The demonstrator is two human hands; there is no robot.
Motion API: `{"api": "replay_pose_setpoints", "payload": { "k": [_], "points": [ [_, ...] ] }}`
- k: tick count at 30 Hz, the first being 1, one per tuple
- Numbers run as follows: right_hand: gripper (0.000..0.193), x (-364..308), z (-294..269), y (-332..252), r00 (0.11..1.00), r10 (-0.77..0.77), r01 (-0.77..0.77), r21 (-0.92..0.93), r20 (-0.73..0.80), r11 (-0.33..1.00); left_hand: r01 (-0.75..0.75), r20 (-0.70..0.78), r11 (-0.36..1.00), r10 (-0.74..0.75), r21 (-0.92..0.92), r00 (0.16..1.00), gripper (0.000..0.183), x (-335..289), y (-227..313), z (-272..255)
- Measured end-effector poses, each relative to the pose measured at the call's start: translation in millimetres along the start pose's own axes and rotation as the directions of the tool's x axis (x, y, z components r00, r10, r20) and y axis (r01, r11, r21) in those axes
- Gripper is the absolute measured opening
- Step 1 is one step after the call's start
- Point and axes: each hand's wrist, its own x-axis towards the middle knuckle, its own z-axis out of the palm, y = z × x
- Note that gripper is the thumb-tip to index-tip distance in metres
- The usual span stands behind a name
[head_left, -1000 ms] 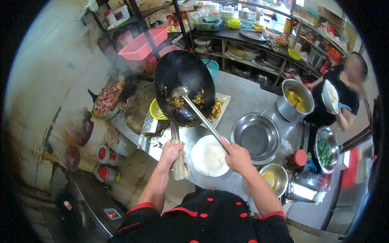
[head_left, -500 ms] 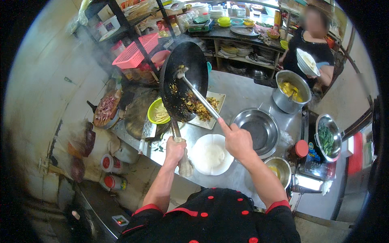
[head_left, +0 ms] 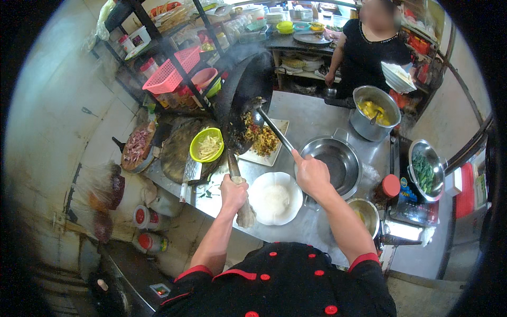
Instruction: The person stir-fries ingredients in a wok over a high flame, then plates the cooked food. They clean the wok with water and a brush, chop green vegetables on a cutting board, and prepare the wok again by adding oil and garlic.
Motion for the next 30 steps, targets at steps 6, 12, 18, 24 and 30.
{"api": "replay_pose_setpoints", "payload": {
  "k": [6,12,18,24,30],
  "points": [
    [0.050,-21,-10,9,0.982,0.002,0.012,-0.075,0.186,0.997,0.059,-0.003,0.997,-0.059,0.054,0.998,0.033,4,12,5],
    [0.050,-32,-13,24,0.993,-0.118,0.119,-0.019,0.030,0.993,0.138,0.060,0.988,-0.134,-0.075,0.989,0.032,6,8,7],
    [0.052,-42,-14,24,0.986,-0.024,0.072,-0.293,0.164,0.953,0.040,-0.044,0.996,-0.044,-0.084,0.998,0.025,15,1,1],
    [0.050,-47,-9,26,0.937,-0.335,0.334,-0.020,-0.100,0.942,0.115,0.053,0.938,-0.104,-0.328,0.993,0.020,13,16,-7],
    [0.048,-38,-5,27,0.974,-0.225,0.224,-0.258,0.029,0.940,0.072,0.031,0.934,-0.066,-0.350,0.997,0.019,10,25,-15]
  ]
}}
